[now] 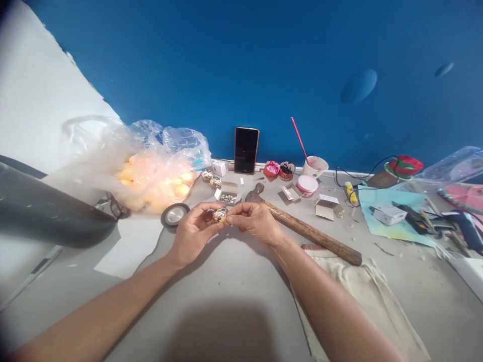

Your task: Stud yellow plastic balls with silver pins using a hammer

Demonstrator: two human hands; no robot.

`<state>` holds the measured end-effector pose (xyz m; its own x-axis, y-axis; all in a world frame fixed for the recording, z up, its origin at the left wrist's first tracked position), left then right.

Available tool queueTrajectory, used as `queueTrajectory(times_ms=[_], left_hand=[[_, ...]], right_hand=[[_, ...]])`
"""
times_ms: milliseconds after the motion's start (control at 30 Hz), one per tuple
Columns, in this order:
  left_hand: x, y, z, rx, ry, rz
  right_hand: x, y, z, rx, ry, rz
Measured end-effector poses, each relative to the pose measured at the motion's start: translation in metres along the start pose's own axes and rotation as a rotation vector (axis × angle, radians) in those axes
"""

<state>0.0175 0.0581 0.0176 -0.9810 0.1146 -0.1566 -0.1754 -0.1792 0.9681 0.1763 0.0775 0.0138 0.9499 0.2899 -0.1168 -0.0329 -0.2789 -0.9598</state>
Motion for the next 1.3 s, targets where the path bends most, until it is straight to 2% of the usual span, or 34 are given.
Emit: queueTrajectory(times_ms=[167,433,500,633,867,1100,1300], left_hand=[[0.000,0.004,-0.002,-0.083,0.002,0.043],[0.000,0.014,-0.005,-0.314,-0.025,0.172],[0.000,0.015,-0.005,-0.304,-0.025,0.168],[-0.001,0.010,-0.003,-0.196,-0.018,0.088],[0.000,0.005,-0.002,-0.109,-0.035,0.113],[-0.002,0.018,-0.002,-0.289,-0.043,0.261],[-0.001,0.017,-0.003,-0.307,-0.046,0.256]], right_hand=[[-0.001,-0.001,-0.002,0.020,-0.032,-0.026],[0.000,-0.003,-0.003,-0.004,-0.002,0.013],[-0.002,0.000,-0.002,-0.034,-0.033,0.093],[-0.006,0.004,-0.002,-0.064,-0.100,0.193],[-0.007,0.007,-0.002,-0.094,-0.089,0.203],[-0.007,0.009,-0.002,-0.092,-0.079,0.186],[-0.007,0.005,-0.003,-0.055,-0.076,0.129]])
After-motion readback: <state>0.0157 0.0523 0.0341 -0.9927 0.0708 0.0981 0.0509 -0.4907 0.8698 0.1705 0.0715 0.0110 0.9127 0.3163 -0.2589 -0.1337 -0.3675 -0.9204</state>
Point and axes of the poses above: each hand's wrist, its own z-axis towards the middle knuckle, its own x-axis out of the back of the hand, y = z × x, the point moved 7 cm from there along z, towards the middle knuckle, and after that the axes turned 6 degrees about -x, right-handed, at the moved point
